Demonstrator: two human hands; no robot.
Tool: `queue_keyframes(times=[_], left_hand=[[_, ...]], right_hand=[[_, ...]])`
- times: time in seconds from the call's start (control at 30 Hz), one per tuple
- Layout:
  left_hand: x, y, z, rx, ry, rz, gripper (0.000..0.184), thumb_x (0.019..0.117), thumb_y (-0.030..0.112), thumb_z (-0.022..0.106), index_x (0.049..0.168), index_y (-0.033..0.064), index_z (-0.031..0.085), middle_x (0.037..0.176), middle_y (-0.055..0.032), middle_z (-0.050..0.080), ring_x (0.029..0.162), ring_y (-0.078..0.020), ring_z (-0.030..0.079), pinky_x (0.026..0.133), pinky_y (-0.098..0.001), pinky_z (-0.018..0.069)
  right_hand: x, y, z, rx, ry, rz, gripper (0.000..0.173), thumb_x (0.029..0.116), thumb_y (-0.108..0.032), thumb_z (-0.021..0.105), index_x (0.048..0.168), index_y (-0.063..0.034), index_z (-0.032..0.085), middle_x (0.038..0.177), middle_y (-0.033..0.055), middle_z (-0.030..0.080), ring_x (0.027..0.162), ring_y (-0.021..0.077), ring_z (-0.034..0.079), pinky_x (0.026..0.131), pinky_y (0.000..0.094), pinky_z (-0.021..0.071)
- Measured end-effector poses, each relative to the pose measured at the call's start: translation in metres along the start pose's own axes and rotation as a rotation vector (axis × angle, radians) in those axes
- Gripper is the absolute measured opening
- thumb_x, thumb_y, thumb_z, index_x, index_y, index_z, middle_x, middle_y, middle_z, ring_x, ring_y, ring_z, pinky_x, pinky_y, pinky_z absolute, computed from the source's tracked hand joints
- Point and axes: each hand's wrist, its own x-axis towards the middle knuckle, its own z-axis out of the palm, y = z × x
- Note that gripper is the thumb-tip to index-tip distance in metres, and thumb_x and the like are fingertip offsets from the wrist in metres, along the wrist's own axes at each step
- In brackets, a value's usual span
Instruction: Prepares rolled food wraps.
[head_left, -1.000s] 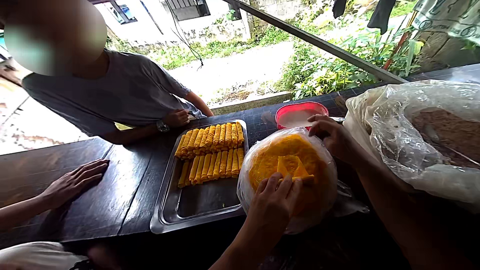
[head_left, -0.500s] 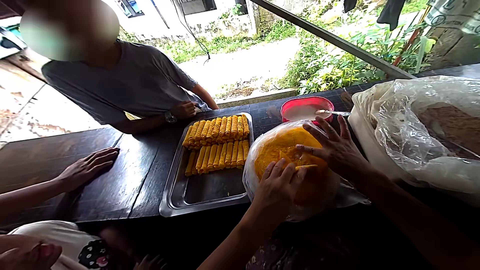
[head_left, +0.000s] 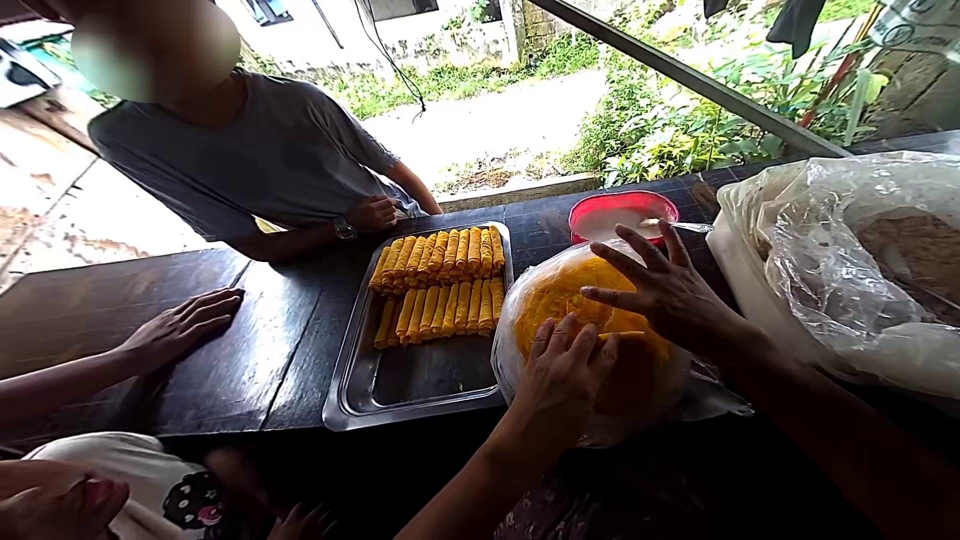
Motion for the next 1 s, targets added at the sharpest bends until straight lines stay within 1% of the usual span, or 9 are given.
queue_keyframes(times=[0.17,0.37,0.5,0.57,0.63,0.7,0.8,0.87,1.0], left_hand=[[0.000,0.000,0.001,0.020,0.007,0.001,0.043,0.0931,0.001,0.056,0.130,0.0187,0.070,0.124,-0.0116,0.070,0.123,-0.0366,0.064,0.104,-0.0555,0.0489],[0.001,0.001,0.000,0.010,-0.005,-0.002,0.049,0.0915,0.001,0.058,0.135,0.0215,0.067,0.122,-0.0124,0.071,0.122,-0.0394,0.063,0.103,-0.0558,0.0494],[0.002,0.001,0.001,0.018,-0.003,0.000,0.046,0.0924,0.001,0.056,0.132,0.0209,0.069,0.122,-0.0116,0.071,0.121,-0.0378,0.064,0.103,-0.0550,0.0494],[0.002,0.000,0.000,0.020,-0.007,0.004,0.046,0.0933,0.002,0.055,0.132,0.0211,0.069,0.122,-0.0111,0.070,0.122,-0.0371,0.064,0.103,-0.0548,0.0493],[0.002,0.000,-0.001,0.013,-0.012,0.004,0.047,0.0936,0.001,0.055,0.133,0.0217,0.068,0.122,-0.0116,0.071,0.122,-0.0376,0.064,0.103,-0.0555,0.0496],[0.002,0.001,-0.002,0.018,-0.012,-0.004,0.046,0.0943,0.001,0.055,0.134,0.0216,0.068,0.122,-0.0114,0.071,0.123,-0.0380,0.063,0.104,-0.0564,0.0486],[0.000,0.009,0.001,0.114,0.061,-0.023,0.041,0.0960,0.004,0.054,0.127,0.0236,0.070,0.119,-0.0057,0.072,0.120,-0.0304,0.064,0.099,-0.0469,0.0476],[0.000,0.013,0.002,0.142,0.111,-0.027,0.040,0.0948,0.002,0.054,0.124,0.0220,0.073,0.116,-0.0051,0.073,0.109,-0.0273,0.065,0.089,-0.0399,0.0486],[0.006,0.006,-0.003,0.031,0.101,-0.043,0.035,0.0949,-0.003,0.054,0.121,0.0107,0.072,0.106,-0.0094,0.073,0.098,-0.0291,0.069,0.083,-0.0404,0.0543]], right_hand=[[0.009,-0.009,0.004,0.085,-0.096,-0.050,0.063,0.0878,0.012,0.062,0.129,-0.0341,0.073,0.156,0.0080,0.051,0.152,0.0401,0.032,0.116,0.0774,0.0180],[0.010,0.001,-0.016,0.067,-0.050,0.004,0.047,0.0832,0.016,0.063,0.098,-0.0242,0.083,0.151,0.0086,0.056,0.151,0.0407,0.034,0.118,0.0763,0.0139],[0.017,-0.008,-0.008,0.071,-0.123,-0.020,0.067,0.0850,0.016,0.060,0.124,-0.0359,0.075,0.156,0.0081,0.051,0.152,0.0410,0.031,0.117,0.0765,0.0156],[0.019,-0.009,-0.001,0.072,-0.128,0.004,0.068,0.0836,0.017,0.062,0.125,-0.0356,0.075,0.154,0.0091,0.052,0.151,0.0416,0.034,0.115,0.0777,0.0185],[0.017,-0.009,-0.006,0.062,-0.087,0.064,0.057,0.0832,0.017,0.063,0.115,-0.0273,0.079,0.150,0.0116,0.056,0.148,0.0430,0.038,0.115,0.0770,0.0184],[0.008,-0.012,-0.011,0.054,0.016,0.128,0.044,0.0838,0.016,0.061,0.106,-0.0170,0.080,0.141,0.0129,0.063,0.142,0.0413,0.047,0.115,0.0718,0.0254],[-0.024,-0.037,-0.005,0.097,0.225,0.223,0.024,0.0873,0.001,0.052,0.091,-0.0112,0.072,0.102,0.0090,0.073,0.104,0.0317,0.068,0.090,0.0543,0.0504],[-0.046,-0.061,0.003,0.106,0.283,0.277,0.022,0.0931,-0.012,0.049,0.092,-0.0130,0.072,0.095,0.0059,0.073,0.094,0.0261,0.068,0.084,0.0456,0.0514],[-0.062,-0.075,0.018,0.056,0.345,0.315,0.023,0.1046,-0.020,0.051,0.105,-0.0148,0.073,0.106,0.0049,0.074,0.098,0.0215,0.066,0.088,0.0380,0.0457]])
